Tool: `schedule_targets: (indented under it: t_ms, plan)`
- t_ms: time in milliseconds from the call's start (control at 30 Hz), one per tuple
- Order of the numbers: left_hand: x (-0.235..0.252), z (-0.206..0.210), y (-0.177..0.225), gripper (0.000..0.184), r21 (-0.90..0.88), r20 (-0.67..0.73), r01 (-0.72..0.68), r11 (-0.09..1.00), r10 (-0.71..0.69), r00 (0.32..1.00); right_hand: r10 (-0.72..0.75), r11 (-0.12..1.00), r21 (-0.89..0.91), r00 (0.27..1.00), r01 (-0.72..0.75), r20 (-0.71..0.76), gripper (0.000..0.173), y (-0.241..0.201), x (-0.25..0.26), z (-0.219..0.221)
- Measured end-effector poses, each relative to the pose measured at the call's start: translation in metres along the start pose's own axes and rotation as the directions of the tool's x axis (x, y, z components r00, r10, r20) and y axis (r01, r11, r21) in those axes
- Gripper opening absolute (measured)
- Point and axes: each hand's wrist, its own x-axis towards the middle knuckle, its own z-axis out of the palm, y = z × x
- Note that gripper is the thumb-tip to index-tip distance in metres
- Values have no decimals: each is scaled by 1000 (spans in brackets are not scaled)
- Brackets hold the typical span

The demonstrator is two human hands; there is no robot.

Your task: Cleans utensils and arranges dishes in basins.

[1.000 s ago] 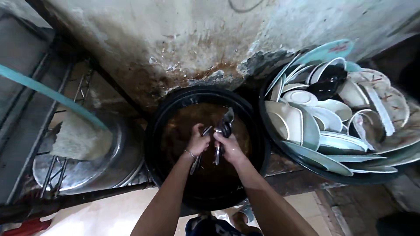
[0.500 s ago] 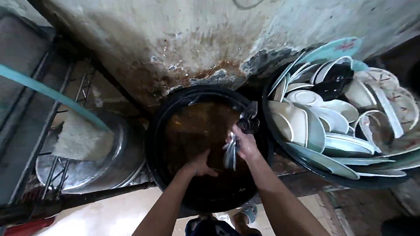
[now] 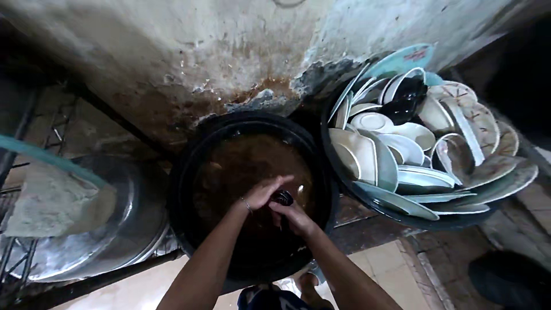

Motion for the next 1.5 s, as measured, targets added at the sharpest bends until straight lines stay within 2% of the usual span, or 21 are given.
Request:
schedule_targets:
  t_ms: [33,67,100,133,200,233,400,500,600,700,767,833,933,1000,1067,1167,1200,1267,1367,1433,1500]
  plan:
    - [8,-12,0,50,70,-125,30,997,-21,992,-35,999,33,999,35,-11,29,-5,-2,-3]
    - [18,-26,-3,46,156,-301,132,979,-81,950,-72,994,84,997,74,-22,25,-8,-5,-7]
    - [30,-41,-11,52,243,-471,280,929,-140,871,-110,983,141,993,115,-42,23,-12,-8,-12]
    - [43,-57,-23,67,291,-596,442,849,-200,778,-139,971,188,988,150,-75,20,-17,-12,-15]
    - [66,-79,-45,99,280,-676,679,678,-363,641,-172,950,239,975,201,-139,10,-25,-22,-23]
    - [75,-81,-53,102,279,-656,722,633,-424,625,-172,943,259,972,210,-160,6,-26,-27,-28]
    - [118,-34,-50,85,336,-487,653,678,-469,737,-131,914,344,959,215,-251,4,-22,-44,-44]
    - [128,3,-42,74,316,-409,643,698,-511,756,-120,891,389,947,235,-297,5,-19,-46,-46]
    - [125,25,-57,93,161,-384,593,789,-503,774,-133,888,392,949,242,-286,6,-19,-47,-46]
    - [108,41,-63,86,-95,-397,510,855,-502,768,-153,908,344,954,239,-259,11,-18,-47,-46]
    - [95,48,-62,91,-161,-352,450,878,-477,805,-170,904,346,952,253,-254,11,-18,-45,-46]
    - [80,52,-58,85,-135,-326,381,915,-404,855,-174,901,354,955,253,-239,11,-17,-45,-48]
    - [52,47,-50,49,-64,-358,261,963,-267,895,-202,898,347,954,270,-220,13,-16,-47,-49]
    - [33,43,-60,53,-115,-372,233,966,-259,891,-194,898,350,955,265,-224,15,-17,-50,-49]
    - [16,44,-73,68,-86,-310,310,947,-322,895,-194,898,353,956,263,-220,16,-18,-51,-47]
    - [6,49,-79,48,142,-200,464,874,-434,879,-188,901,352,958,255,-215,15,-18,-48,-45]
    - [6,51,-78,42,149,-210,493,857,-460,863,-185,900,354,959,253,-216,15,-18,-48,-44]
    - [8,51,-68,32,8,-329,470,883,-441,835,-191,895,363,959,259,-211,15,-18,-48,-45]
    - [8,36,-37,30,-152,-497,277,949,-315,808,-211,901,339,956,271,-205,18,-17,-48,-47]
    - [5,25,-24,30,-139,-528,177,974,-224,819,-207,911,316,957,263,-202,19,-15,-48,-47]
    - [8,18,-33,28,-175,-521,150,973,-221,824,-196,918,307,961,250,-196,19,-16,-46,-46]
